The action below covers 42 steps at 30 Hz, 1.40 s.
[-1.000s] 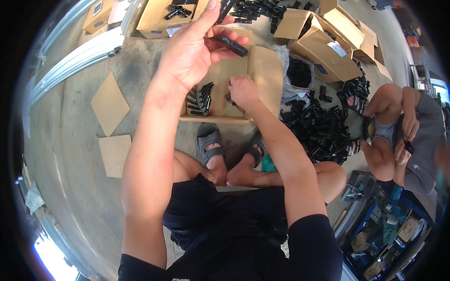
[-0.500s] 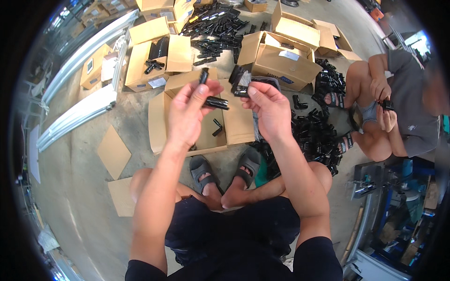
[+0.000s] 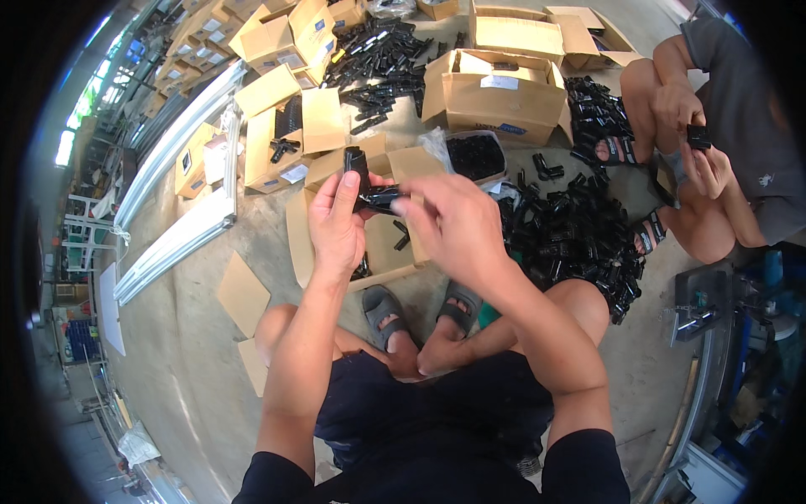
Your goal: The person sits on the floor surrounded by cardboard boxes and assembles small black plastic components by hand. They repeatedly pick up parts, connect them, and place the assembled units into a box.
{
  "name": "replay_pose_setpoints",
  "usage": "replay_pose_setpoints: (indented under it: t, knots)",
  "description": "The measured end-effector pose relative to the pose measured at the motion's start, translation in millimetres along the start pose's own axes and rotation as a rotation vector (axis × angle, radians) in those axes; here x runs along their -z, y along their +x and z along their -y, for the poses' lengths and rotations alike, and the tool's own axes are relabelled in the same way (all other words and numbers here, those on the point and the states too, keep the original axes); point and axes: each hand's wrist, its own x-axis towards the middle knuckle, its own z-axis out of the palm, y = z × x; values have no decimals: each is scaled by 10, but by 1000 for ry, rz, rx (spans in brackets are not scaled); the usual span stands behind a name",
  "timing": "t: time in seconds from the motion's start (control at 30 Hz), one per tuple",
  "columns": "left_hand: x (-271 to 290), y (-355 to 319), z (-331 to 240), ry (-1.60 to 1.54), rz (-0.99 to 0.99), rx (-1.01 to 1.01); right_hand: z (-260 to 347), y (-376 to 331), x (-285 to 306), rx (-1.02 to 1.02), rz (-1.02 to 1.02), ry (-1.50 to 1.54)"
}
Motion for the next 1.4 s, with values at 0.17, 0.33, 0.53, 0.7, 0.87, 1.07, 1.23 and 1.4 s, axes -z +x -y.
replay_pose_setpoints:
  t: [0.17, 0.33, 0.53, 0.7, 0.87, 1.07, 1.23, 1.4]
  knots:
    - [-88, 110, -12, -57, -35, 33, 683, -347, 542, 724, 886, 933]
    - [40, 102, 11, -51, -60, 62, 1067, -800, 465, 821, 1422, 1294]
    - [19, 40, -41, -65, -21, 81, 1169, -635, 424, 350, 1680, 1580]
    - [209, -83, -161, -57, -57, 100, 1121, -434, 411, 511, 1556, 1292]
    - [-27, 74, -102, -161, 46, 128, 1256, -343, 565, 740, 1401, 924]
    - [106, -53, -124, 48, 103, -28, 832, -92, 479, 507, 349, 300]
    - [3, -163, -66, 148, 211, -6, -54, 145, 220, -147, 145, 629]
    - [-63, -215, -60, 277, 246, -5, -151, 148, 97, -335, 304, 781]
